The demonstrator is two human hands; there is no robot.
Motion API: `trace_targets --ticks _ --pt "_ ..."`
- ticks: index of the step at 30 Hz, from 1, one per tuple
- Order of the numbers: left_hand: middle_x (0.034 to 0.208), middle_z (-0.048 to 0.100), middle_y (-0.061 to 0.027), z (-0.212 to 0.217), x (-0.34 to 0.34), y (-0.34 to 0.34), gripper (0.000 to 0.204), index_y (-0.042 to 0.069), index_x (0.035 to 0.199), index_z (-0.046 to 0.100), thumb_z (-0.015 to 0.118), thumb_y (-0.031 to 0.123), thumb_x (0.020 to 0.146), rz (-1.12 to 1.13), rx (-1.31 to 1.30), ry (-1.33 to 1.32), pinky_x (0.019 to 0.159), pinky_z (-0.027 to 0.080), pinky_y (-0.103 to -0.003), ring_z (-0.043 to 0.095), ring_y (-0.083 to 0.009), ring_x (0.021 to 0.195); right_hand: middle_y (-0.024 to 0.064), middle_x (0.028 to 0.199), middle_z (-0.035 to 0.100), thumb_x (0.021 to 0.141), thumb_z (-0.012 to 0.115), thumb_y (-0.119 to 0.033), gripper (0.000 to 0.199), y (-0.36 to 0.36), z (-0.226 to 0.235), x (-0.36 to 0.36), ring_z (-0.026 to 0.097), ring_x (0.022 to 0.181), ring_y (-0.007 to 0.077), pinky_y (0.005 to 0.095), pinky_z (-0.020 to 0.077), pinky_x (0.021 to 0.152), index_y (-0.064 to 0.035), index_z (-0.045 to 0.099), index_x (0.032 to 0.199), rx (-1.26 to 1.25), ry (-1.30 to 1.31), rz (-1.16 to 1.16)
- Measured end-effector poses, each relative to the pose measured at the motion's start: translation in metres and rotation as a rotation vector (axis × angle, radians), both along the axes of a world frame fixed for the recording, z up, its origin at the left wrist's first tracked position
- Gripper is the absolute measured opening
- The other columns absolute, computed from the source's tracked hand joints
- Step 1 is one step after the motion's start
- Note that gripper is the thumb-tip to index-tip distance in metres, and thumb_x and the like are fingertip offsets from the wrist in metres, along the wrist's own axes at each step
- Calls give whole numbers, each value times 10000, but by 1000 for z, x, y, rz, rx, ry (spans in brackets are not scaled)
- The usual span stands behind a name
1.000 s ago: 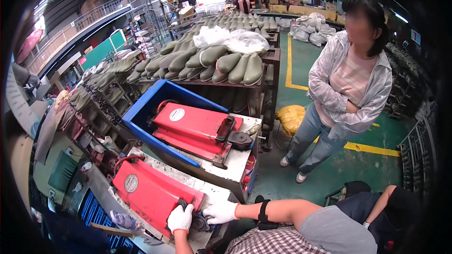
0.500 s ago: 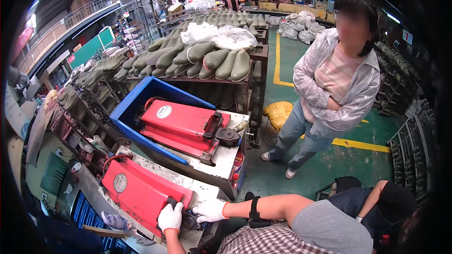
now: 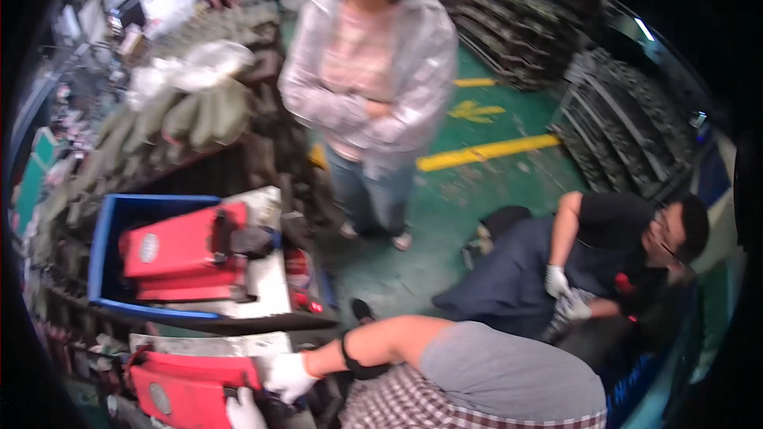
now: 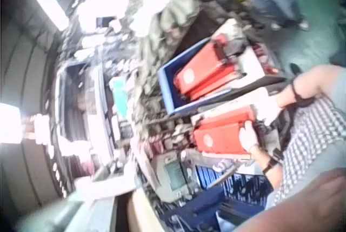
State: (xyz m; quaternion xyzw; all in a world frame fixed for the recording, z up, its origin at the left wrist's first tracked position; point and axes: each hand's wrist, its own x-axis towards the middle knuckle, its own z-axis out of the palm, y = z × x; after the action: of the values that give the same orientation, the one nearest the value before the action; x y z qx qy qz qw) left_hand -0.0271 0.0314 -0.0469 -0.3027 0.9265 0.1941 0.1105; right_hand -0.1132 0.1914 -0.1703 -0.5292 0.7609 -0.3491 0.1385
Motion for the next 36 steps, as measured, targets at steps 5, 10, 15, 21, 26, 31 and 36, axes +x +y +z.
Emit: trace_targets --ticks 5,10,15,21,26,31,36 --pt "1351 656 -273 17 -7 12 706 -40 1343 649 536 570 1007 -1 53 -12 1093 442 -434 606 -437 1241 181 824 747 754 755 -548 479 -8 -12 -2 727 821 406 500 563 756 -108 770 943 23 -6 -2" --pt "1383 635 -276 16 -5 16 680 -44 1382 616 545 527 1021 -17 37 18 1101 438 -428 599 -432 1260 177 847 753 756 757 -553 492 -11 -17 -2 726 825 403 505 559 763 -108 775 967 -2 11 10" --pt "1400 623 -277 14 -4 11 673 -39 1412 594 535 514 1033 -36 99 31 1104 440 -430 595 -432 1272 174 848 752 761 763 -534 488 -8 -16 -1 726 830 398 493 559 754 -96 767 976 19 9 7" --pt "1399 625 -269 13 -5 5 726 -7 1418 604 518 590 1015 -44 35 -6 1105 440 -440 590 -439 1282 164 806 739 732 765 -480 450 -4 -8 -1 720 794 390 492 555 724 -90 756 956 -4 25 -10" --pt "1392 631 -266 10 -1 2 774 9 1420 610 526 645 987 -18 31 -17 1110 435 -444 589 -439 1284 170 836 743 743 760 -481 462 -3 -9 0 720 813 397 493 554 742 -80 753 974 18 28 -4" --pt "1375 641 -266 10 -2 1 801 18 1414 619 510 679 975 -13 -26 -63 1110 438 -458 596 -445 1275 190 883 740 764 759 -463 473 -2 -7 -1 711 866 413 506 549 778 -54 733 1002 20 -17 27" --pt "1403 628 -254 10 0 2 796 30 1419 619 497 682 979 -33 1 -57 1115 435 -461 587 -435 1291 197 907 732 783 748 -449 474 0 -2 0 700 899 420 517 540 804 -42 717 1023 59 -40 48"
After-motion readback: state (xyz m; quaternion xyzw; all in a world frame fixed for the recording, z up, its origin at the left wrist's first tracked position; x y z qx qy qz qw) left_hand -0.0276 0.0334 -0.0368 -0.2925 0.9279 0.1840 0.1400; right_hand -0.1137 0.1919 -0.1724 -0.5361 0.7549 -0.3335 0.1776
